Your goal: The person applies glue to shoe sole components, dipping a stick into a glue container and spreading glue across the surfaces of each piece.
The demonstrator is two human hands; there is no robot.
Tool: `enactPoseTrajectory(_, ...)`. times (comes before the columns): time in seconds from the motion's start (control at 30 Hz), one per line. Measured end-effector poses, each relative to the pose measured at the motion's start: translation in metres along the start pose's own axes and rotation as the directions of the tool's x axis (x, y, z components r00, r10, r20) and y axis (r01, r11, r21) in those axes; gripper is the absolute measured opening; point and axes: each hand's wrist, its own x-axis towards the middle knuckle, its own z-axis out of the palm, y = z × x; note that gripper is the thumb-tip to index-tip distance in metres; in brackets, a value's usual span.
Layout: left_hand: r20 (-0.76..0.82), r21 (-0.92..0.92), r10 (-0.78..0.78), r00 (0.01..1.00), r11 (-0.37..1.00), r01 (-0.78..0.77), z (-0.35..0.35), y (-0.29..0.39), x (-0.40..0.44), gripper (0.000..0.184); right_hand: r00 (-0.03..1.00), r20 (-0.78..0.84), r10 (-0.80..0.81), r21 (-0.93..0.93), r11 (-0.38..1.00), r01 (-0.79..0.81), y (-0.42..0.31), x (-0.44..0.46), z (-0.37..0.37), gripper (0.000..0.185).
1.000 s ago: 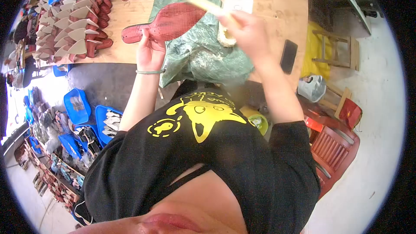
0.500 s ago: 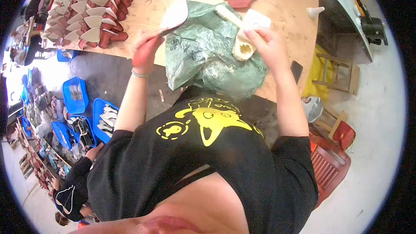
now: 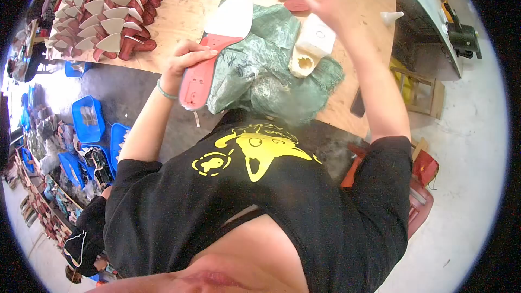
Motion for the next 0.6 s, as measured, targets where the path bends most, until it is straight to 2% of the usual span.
enactPoseTrajectory(0.07, 0.014, -0.007, 0.008, 1.000, 1.000, -0.008, -0.001, -0.001, 0.001, 0.043, 0.993, -0.103, -0.052, -0.047, 0.998, 0.048, -0.002, 0.013, -0.008, 0.028)
enactPoseTrajectory(0.17, 0.077, 0.014, -0.062, 0.995, 0.998, 0.061, -0.002, -0.008, -0.002, 0.041, 0.984, 0.139, -0.112, -0.174, 0.975, 0.136, -0.049, -0.007, 0.016, 0.030)
enactPoseTrajectory(0.23, 0.093, 0.073, 0.022, 0.995, 0.997, -0.029, -0.003, -0.007, 0.002, 0.041, 0.936, 0.141, -0.322, -0.211, 0.914, 0.346, -0.061, -0.024, 0.056, 0.034)
enactPoseTrajectory(0.27, 0.103, 0.102, 0.067, 0.992, 0.992, -0.077, -0.002, -0.008, 0.004, 0.042, 0.947, 0.140, -0.290, -0.266, 0.910, 0.318, -0.057, -0.020, 0.057, 0.031)
enactPoseTrajectory(0.33, 0.100, 0.096, 0.030, 0.995, 0.995, -0.039, -0.002, -0.011, 0.003, 0.042, 0.965, 0.133, -0.225, -0.370, 0.892, 0.259, -0.046, -0.004, 0.061, 0.028)
enactPoseTrajectory(0.4, 0.090, 0.096, 0.005, 0.996, 0.995, -0.014, -0.001, -0.017, -0.003, 0.043, 0.999, -0.032, 0.043, -0.055, 0.997, -0.045, -0.036, 0.017, 0.034, 0.029)
enactPoseTrajectory(0.43, 0.082, 0.098, 0.001, 0.997, 0.995, -0.009, 0.000, -0.022, -0.007, 0.043, 0.978, -0.078, 0.195, 0.122, 0.975, -0.185, -0.032, 0.022, 0.023, 0.032)
enactPoseTrajectory(0.53, 0.060, 0.103, -0.007, 0.998, 0.995, 0.001, -0.001, -0.031, -0.005, 0.044, 0.998, 0.055, -0.037, -0.171, 0.984, 0.046, -0.017, 0.008, 0.030, 0.031)
enactPoseTrajectory(0.6, 0.059, 0.090, -0.022, 0.998, 0.996, 0.016, 0.000, -0.033, -0.006, 0.045, 0.976, 0.115, -0.185, -0.181, 0.962, 0.204, -0.040, -0.014, 0.057, 0.033)
